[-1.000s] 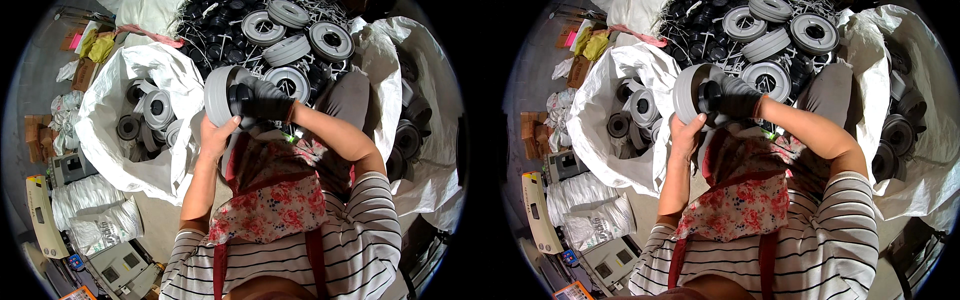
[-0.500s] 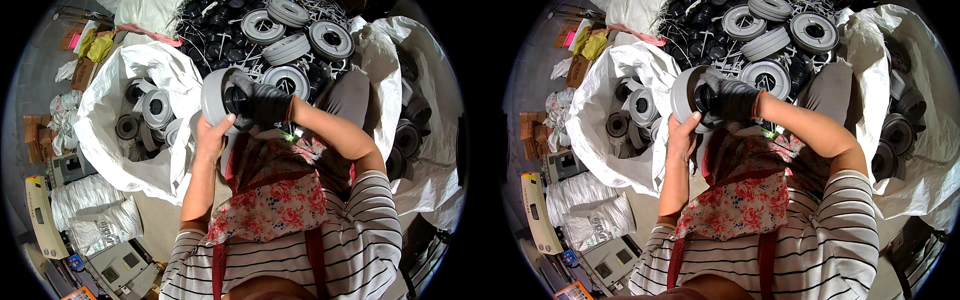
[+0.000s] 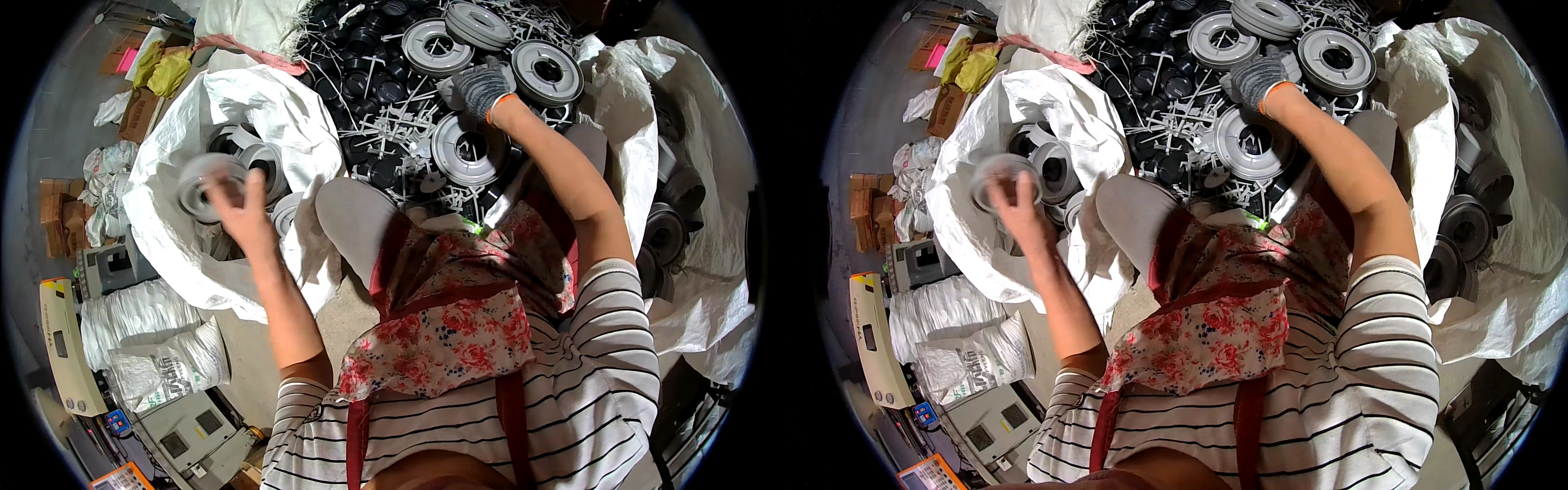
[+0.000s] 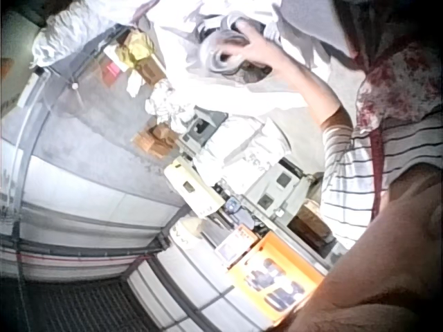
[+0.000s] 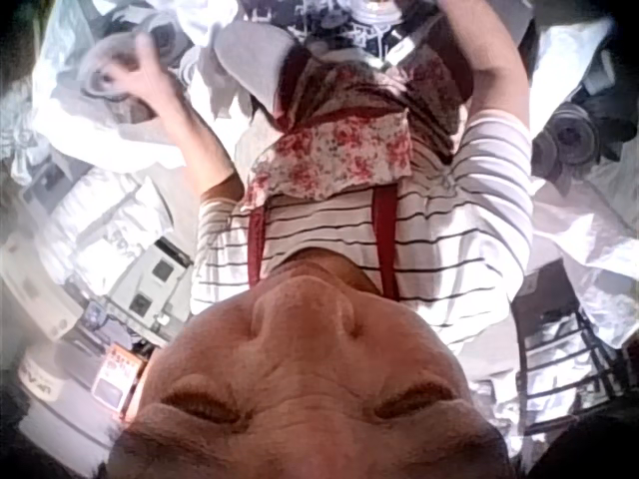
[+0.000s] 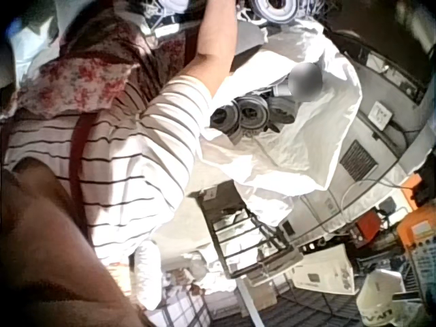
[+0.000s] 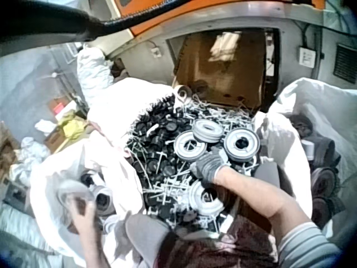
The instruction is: The person sits on the floor and sorts through a large pile of mixed plastic parts. They pick up white circular plastic pieces, separate them from black parts and white plastic strips, and place the white pieces into a large white sack.
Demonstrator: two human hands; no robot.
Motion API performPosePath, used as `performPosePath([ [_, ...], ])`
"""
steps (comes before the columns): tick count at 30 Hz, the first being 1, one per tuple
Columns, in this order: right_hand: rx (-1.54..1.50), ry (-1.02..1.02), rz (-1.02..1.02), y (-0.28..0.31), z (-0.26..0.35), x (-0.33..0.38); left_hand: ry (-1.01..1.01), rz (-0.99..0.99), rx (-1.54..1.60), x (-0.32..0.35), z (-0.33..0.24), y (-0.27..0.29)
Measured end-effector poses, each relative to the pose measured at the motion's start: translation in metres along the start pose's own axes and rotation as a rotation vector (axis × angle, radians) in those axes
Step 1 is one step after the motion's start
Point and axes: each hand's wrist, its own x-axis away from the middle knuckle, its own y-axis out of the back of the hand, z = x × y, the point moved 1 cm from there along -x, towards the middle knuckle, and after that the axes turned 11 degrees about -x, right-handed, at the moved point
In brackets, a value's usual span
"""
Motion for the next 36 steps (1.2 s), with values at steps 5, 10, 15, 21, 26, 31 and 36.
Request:
performPosePath([
  [5, -0.373, 0.167, -0.467, 0.02, 0.051, 0.049, 0.528, 0.364, 0.528, 0.046, 0.034, -0.062],
  [10, -1.335, 0.378, -0.326, -0.001, 0.07, 0.09, 0.741, 0.59, 0.976, 0.057, 0.032, -0.103],
  [15, -0.489, -0.024, -0.422, -0.004, 0.017, 0.086, 0.761, 0.524, 0.908, 0.058, 0.031, -0.087],
  [21, -0.061, -0.245, -0.007, -0.076, -0.067, 0.06, 0.628, 0.478, 0.746, 0.066, 0.024, -0.085],
  [26, -0.363, -0.122, -0.242, -0.033, -0.01, 0.067, 0.581, 0.46, 0.681, 0.073, 0.025, -0.073],
  [31, -0.764, 0.612, -0.444, 0.004, 0.062, 0.092, 0.584, 0.586, 0.696, 0.082, 0.008, -0.084],
  [36, -1.055, 0.434, -0.3, 0.001, 0.097, 0.093, 0.507, 0.676, 0.766, 0.092, -0.002, -0.086],
])
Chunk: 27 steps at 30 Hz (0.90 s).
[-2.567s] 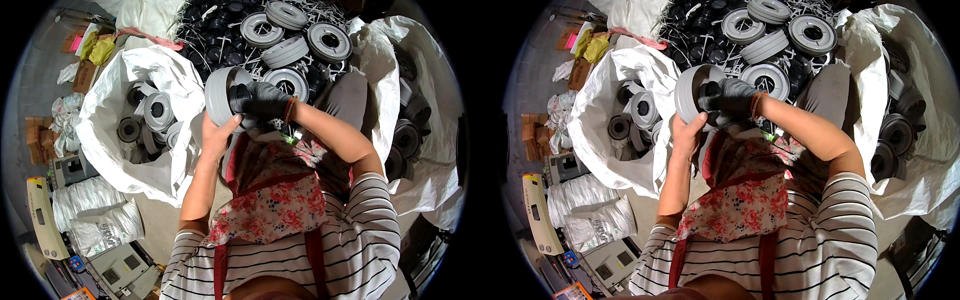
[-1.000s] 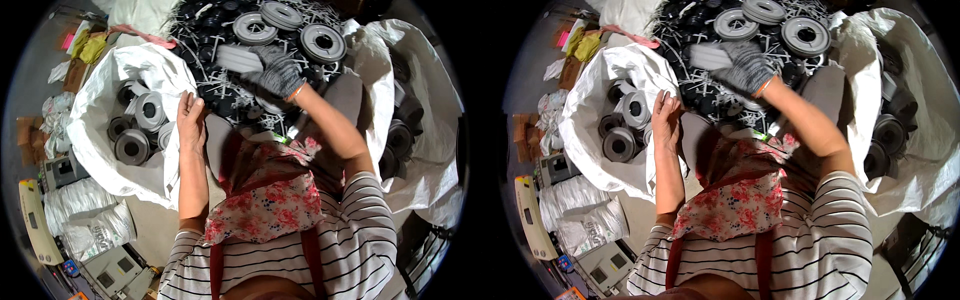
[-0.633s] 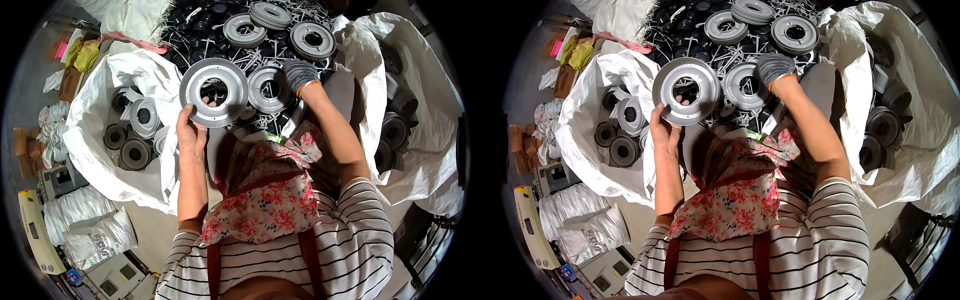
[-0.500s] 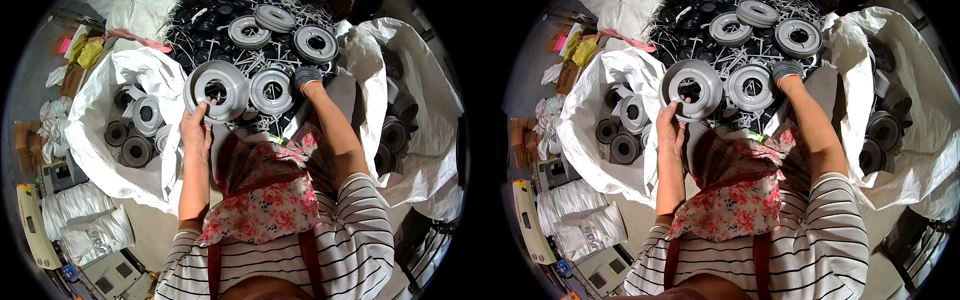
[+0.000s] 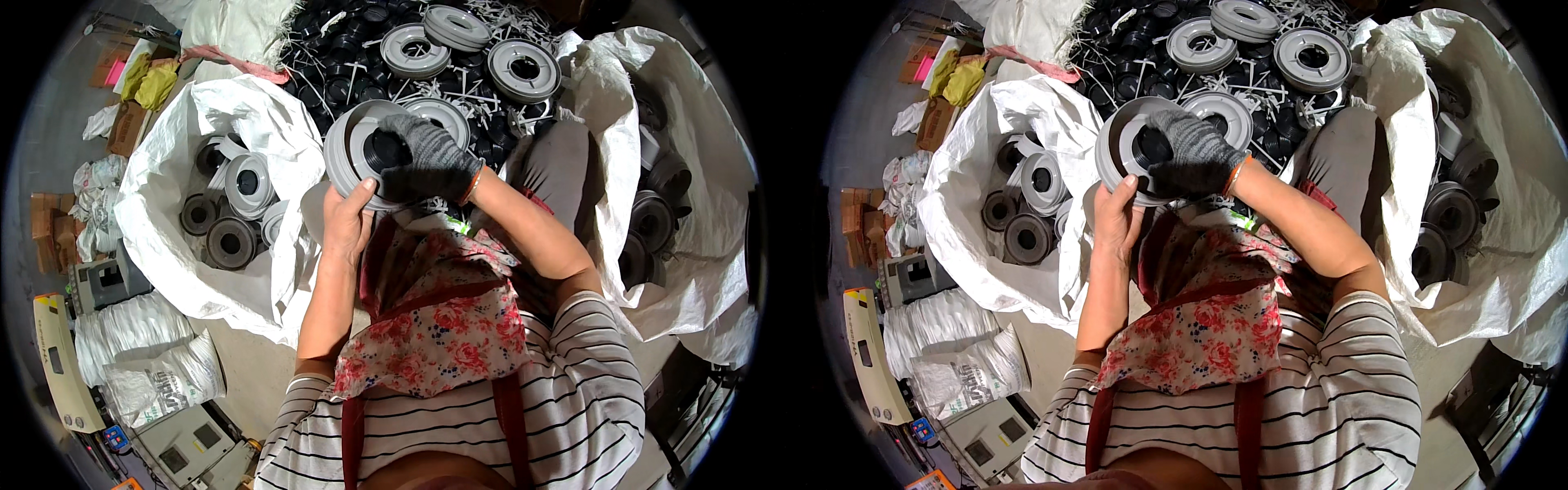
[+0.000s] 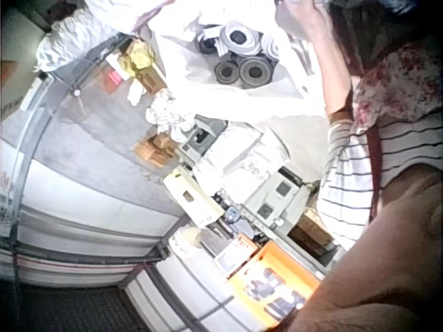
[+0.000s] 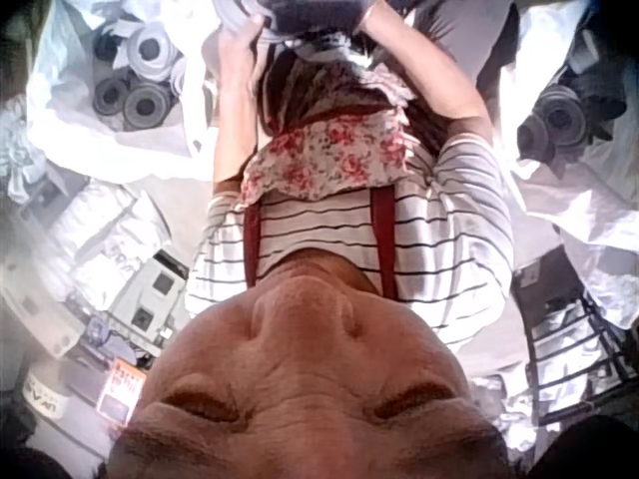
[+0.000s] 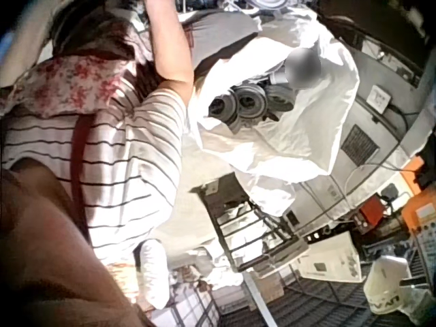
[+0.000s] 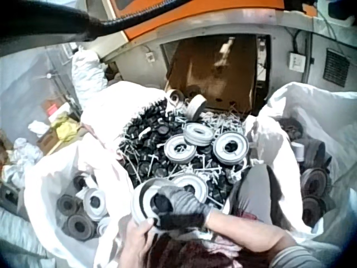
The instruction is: The person sits on the floor and sorts through a large pile of mixed plastic parts. They pick up white circular plastic pieces, separate them from black parts and white plastic strips, and place the white pieces into a large white sack.
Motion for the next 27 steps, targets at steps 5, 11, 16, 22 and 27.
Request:
performPosePath([
  [5, 0.404, 0.24, 0.054, 0.0, 0.013, -0.002, 0.033, 0.021, -0.134, 0.0, 0.001, 0.013],
  [11, 0.26, 0.303, 0.0, -0.003, 0.002, 0.0, 0.057, 0.065, -0.146, -0.001, -0.008, 0.011],
  [16, -0.503, -0.626, 0.003, -0.006, -0.029, -0.004, -0.043, -0.011, -0.275, 0.003, -0.003, 0.009],
  [22, 0.387, 0.284, 0.222, -0.005, 0.008, -0.003, -0.022, -0.025, -0.323, 0.008, 0.0, 0.009],
  [27, 0.263, 0.273, 0.178, -0.006, 0.005, 0.005, 0.137, 0.033, -0.147, 0.005, -0.008, 0.022],
])
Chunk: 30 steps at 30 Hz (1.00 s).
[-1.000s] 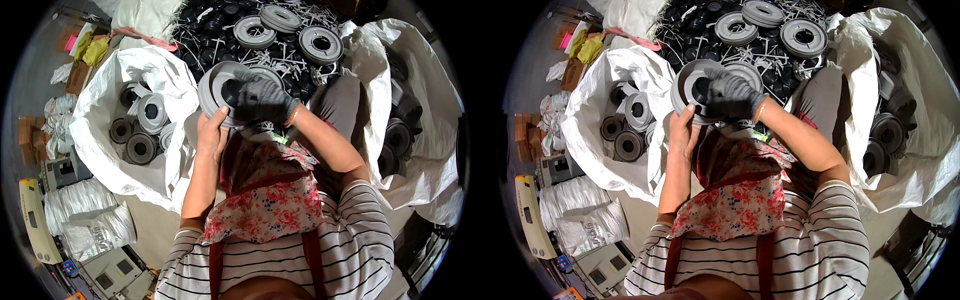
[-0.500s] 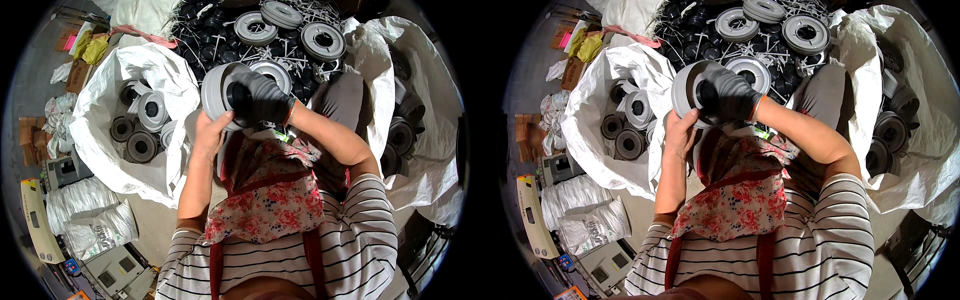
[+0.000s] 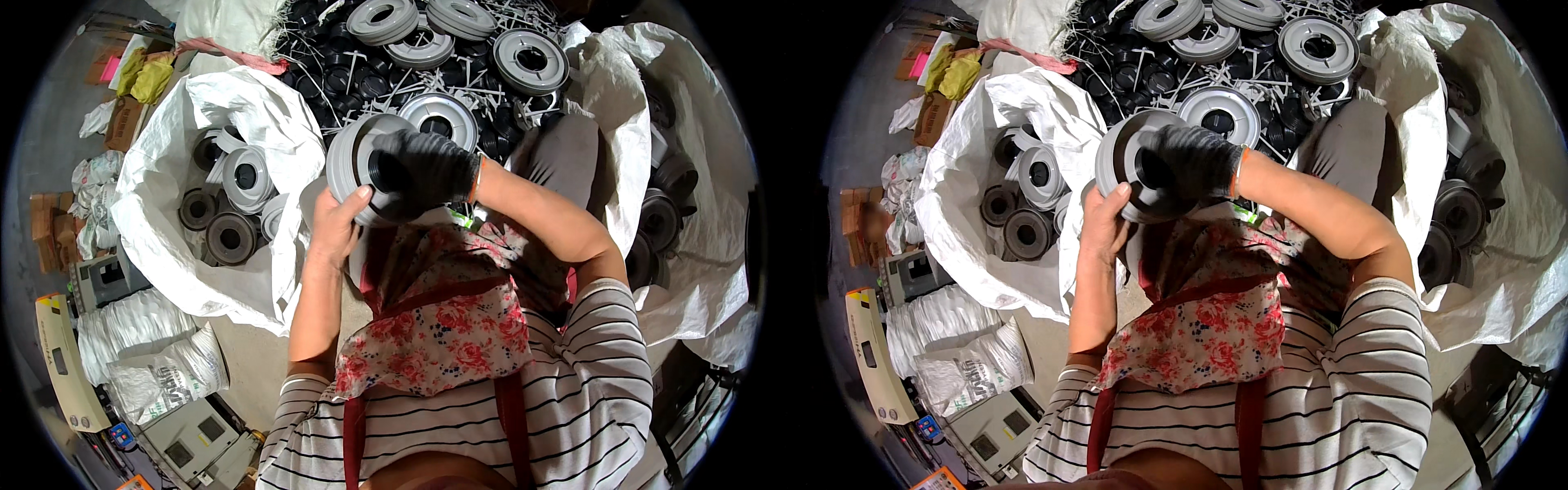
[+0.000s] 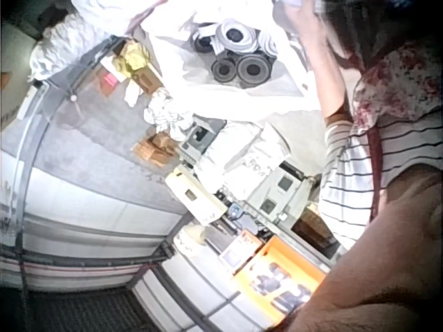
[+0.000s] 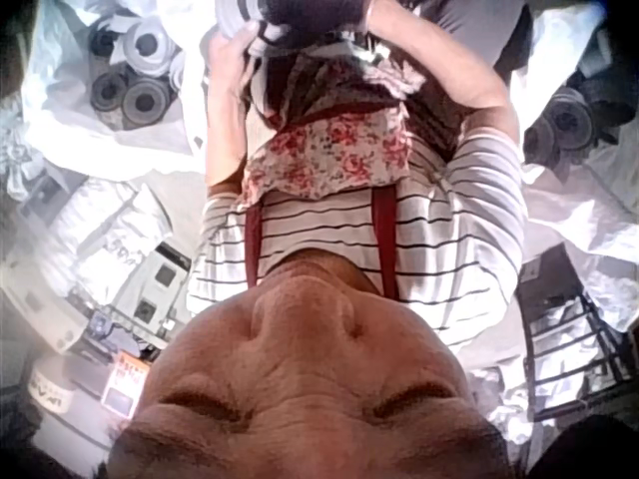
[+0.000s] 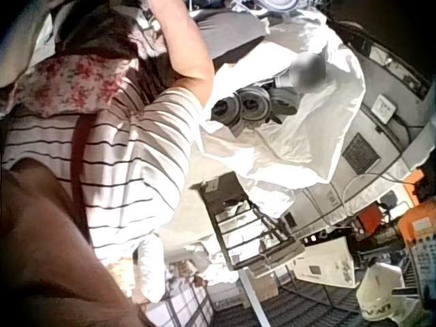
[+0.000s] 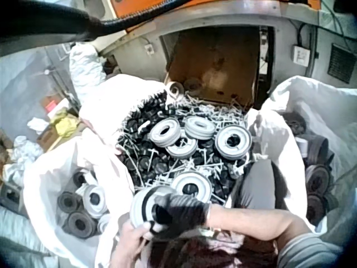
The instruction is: The person sits on the floor and sorts through a large pile of mixed plastic parts. They pick up white circular plastic pieces, separate them from black parts and white plastic strips, and place the white pieces into a large white sack.
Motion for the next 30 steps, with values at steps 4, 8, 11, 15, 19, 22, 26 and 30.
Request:
performPosePath([
  [4, 0.236, 0.251, -0.059, -0.019, -0.023, 0.014, 0.097, 0.119, 0.016, -0.007, -0.011, 0.007],
  [8, 0.502, 0.293, 0.054, -0.005, -0.009, 0.007, 0.079, 0.081, 0.062, -0.001, -0.007, -0.001],
  [11, -0.003, 0.014, -0.075, -0.004, -0.009, 0.001, 0.026, 0.014, -0.018, 0.001, -0.005, -0.009],
  [15, -0.302, -0.443, 0.174, -0.006, -0.007, 0.001, -0.143, -0.125, -0.34, 0.004, -0.002, -0.01],
  [19, 0.112, -0.442, 0.328, 0.001, 0.004, -0.004, -0.287, -0.258, -0.408, 0.002, -0.027, 0.009],
  [22, -0.129, 0.011, -0.182, -0.013, -0.004, -0.006, -0.239, -0.22, -0.306, 0.007, -0.043, 0.007],
  [26, 0.025, 0.132, -0.015, -0.044, -0.019, -0.016, -0.261, -0.239, -0.536, 0.019, -0.035, -0.002],
  [30, -0.421, -0.266, -0.117, -0.042, -0.038, -0.016, -0.286, -0.42, -0.847, 0.019, -0.039, 0.025],
])
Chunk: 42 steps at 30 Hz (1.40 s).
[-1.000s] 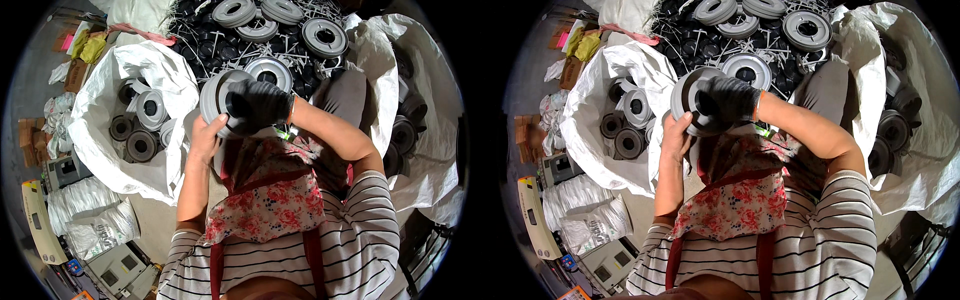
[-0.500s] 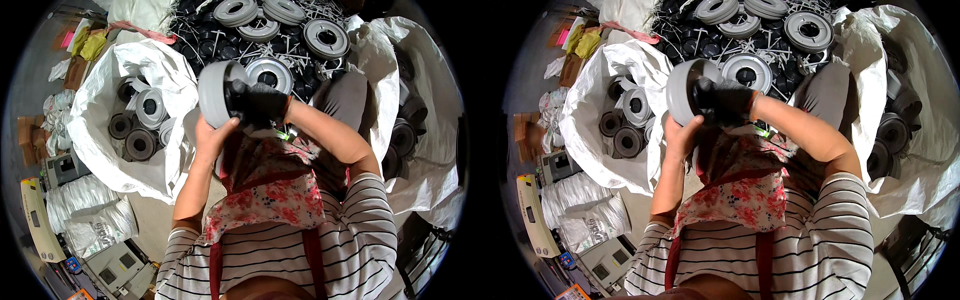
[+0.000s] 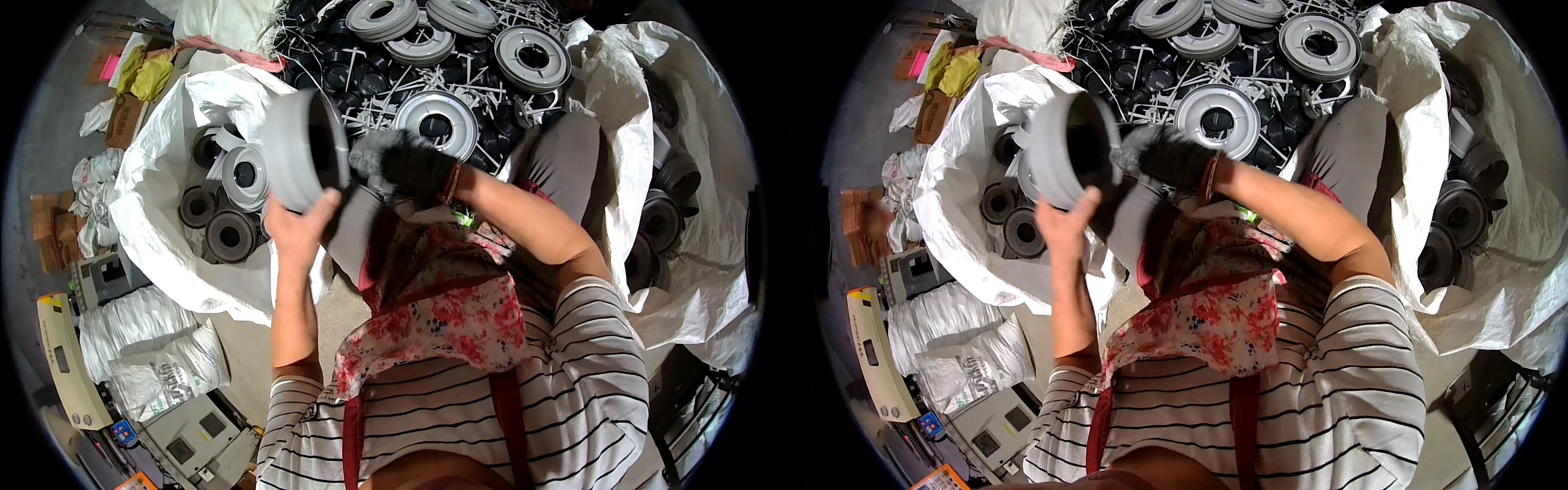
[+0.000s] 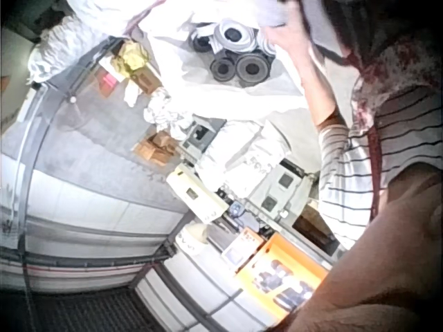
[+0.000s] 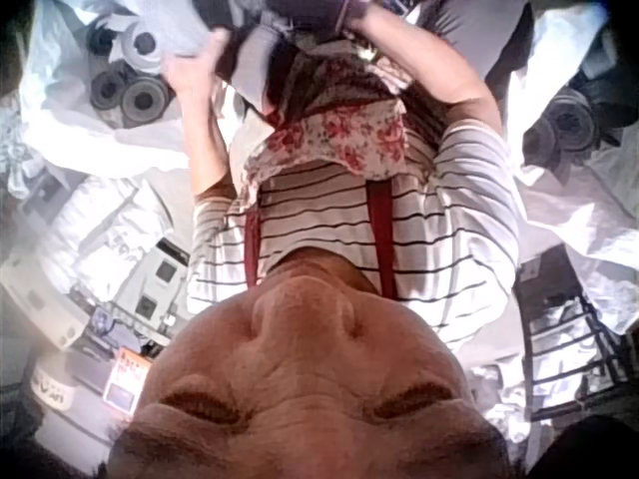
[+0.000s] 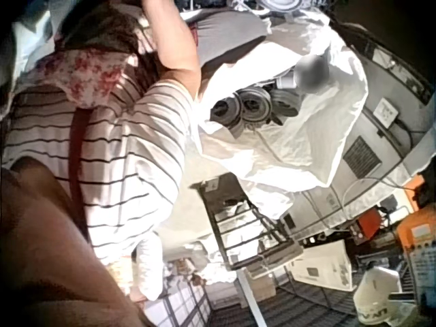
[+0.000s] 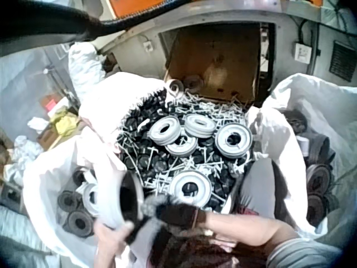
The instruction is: The person sits on the floor and sorts through a large pile of mixed plastic parts. They pick up white circular plastic pieces, separate them from black parts and white plastic strips, and place the white pieces into a large white sack.
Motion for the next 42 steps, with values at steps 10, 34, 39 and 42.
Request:
performPosePath([
  [10, 0.74, -0.649, 0.019, 0.101, -0.049, 0.012, -0.564, 0.232, -0.659, -0.019, -0.004, -0.032],
  [34, 0.237, 0.011, -0.178, 0.041, -0.029, -0.005, 0.363, 0.03, 0.811, -0.007, 0.024, -0.069],
  [39, 0.182, -0.048, 0.162, 0.025, 0.038, -0.008, 0.338, 0.17, 1.099, 0.003, 0.021, -0.073],
  [42, 0.207, 0.213, -0.139, 0.026, 0.038, -0.006, 0.238, 0.223, 1.018, 0.004, 0.012, -0.069],
])
